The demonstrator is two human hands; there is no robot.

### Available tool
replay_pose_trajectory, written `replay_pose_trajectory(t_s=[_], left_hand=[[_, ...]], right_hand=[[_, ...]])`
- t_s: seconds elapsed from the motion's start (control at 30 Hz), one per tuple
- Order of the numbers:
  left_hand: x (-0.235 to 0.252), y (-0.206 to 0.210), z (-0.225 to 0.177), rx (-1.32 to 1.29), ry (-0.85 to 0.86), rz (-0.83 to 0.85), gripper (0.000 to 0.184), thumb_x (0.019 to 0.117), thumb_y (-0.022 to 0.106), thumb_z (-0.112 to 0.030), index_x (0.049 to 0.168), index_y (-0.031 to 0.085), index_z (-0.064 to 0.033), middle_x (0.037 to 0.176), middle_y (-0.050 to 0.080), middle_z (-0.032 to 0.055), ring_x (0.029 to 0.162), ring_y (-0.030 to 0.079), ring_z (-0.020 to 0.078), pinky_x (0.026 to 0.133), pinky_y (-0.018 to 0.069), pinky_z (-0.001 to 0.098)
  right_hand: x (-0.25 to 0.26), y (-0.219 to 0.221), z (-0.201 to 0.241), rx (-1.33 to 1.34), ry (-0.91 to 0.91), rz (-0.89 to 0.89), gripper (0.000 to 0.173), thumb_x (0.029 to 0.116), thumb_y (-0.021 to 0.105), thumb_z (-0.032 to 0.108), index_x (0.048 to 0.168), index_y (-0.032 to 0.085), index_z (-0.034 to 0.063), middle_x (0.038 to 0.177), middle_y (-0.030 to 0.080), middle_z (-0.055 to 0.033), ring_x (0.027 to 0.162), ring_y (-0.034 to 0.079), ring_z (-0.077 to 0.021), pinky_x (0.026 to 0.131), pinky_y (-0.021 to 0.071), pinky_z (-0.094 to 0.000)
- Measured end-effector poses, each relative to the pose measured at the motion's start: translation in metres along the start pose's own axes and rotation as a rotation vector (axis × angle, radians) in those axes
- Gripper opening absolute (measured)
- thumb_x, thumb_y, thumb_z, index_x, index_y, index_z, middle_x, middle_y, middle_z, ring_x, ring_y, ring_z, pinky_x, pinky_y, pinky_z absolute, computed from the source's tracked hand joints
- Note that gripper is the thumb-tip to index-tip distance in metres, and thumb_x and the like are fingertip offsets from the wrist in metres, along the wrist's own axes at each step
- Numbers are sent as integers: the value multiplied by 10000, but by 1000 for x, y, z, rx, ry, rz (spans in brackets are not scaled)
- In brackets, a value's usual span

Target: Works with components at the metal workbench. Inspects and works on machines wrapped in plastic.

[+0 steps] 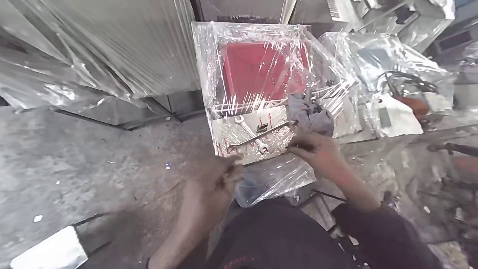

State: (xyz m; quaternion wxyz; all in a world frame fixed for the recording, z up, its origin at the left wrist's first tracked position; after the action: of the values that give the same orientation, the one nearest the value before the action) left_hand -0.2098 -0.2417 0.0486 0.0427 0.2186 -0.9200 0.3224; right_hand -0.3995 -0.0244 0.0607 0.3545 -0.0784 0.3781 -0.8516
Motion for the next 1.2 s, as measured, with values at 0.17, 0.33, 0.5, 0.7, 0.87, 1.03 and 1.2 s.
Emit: replay_pose_trajectory(t_s=[0.17, 0.33, 0.5, 0.7, 0.87, 1.03, 1.2], left_hand=[[-17, 52, -37, -435, 81, 117, 201, 989, 674, -171, 1124, 762, -50, 984, 748, 22, 846, 692, 44, 763, 600, 219], [-18, 71, -51, -726, -34, 111, 186, 945, 735, -111, 1100, 761, -10, 990, 756, 47, 755, 687, 68, 635, 591, 213], [-25, 82, -55, -808, -81, 168, 114, 893, 773, -56, 993, 768, -2, 927, 763, 67, 748, 704, 104, 682, 610, 250], [-29, 93, -57, -804, -253, 253, 101, 892, 766, -94, 972, 777, -34, 853, 764, 30, 645, 654, 53, 579, 540, 204], [-28, 98, -61, -860, -336, 273, 89, 899, 764, -92, 964, 764, -32, 808, 742, 20, 547, 565, 19, 503, 468, 186], [-29, 102, -58, -974, -342, 296, 98, 880, 785, -74, 955, 762, -15, 771, 717, 40, 510, 509, 24, 465, 424, 188], [-28, 103, -61, -1040, -399, 329, 67, 861, 789, -54, 918, 772, -24, 727, 699, 35, 488, 468, 10, 446, 380, 178]], right_hand=[[-43, 16, 5, 729, 44, 22, 98, 928, 724, 45, 1015, 746, 9, 870, 750, -16, 721, 691, -68, 680, 607, -242], [-72, 24, 7, 815, -48, -17, 108, 922, 709, -8, 1024, 744, -5, 900, 755, -15, 751, 697, -63, 711, 612, -245], [-97, 27, 5, 763, -76, -84, 111, 917, 720, -5, 1024, 744, -20, 889, 757, -17, 750, 696, -52, 707, 609, -231], [-118, 23, 0, 597, -150, -326, 131, 873, 775, 14, 992, 728, -11, 927, 762, -25, 781, 713, -58, 729, 623, -232], [-122, 23, 2, 306, -403, -445, 75, 898, 777, 61, 961, 761, 23, 1044, 749, -93, 996, 720, -117, 865, 619, -247], [-131, 27, 1, 216, -437, -460, 83, 922, 773, 120, 982, 775, 62, 1055, 761, -77, 1028, 721, -118, 884, 616, -248], [-132, 28, -1, 284, -437, -515, 132, 884, 809, 95, 972, 739, 26, 1030, 756, -88, 962, 737, -124, 842, 637, -258]])
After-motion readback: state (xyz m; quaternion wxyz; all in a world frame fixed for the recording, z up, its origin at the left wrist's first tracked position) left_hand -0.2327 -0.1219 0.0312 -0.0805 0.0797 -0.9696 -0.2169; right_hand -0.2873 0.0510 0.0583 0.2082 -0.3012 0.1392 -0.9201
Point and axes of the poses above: each hand's wrist, its own x-axis towards the middle knuckle, its own y-axis out of the palm, z = x × y, the point moved 4 cm from there along x, towards the middle knuckle
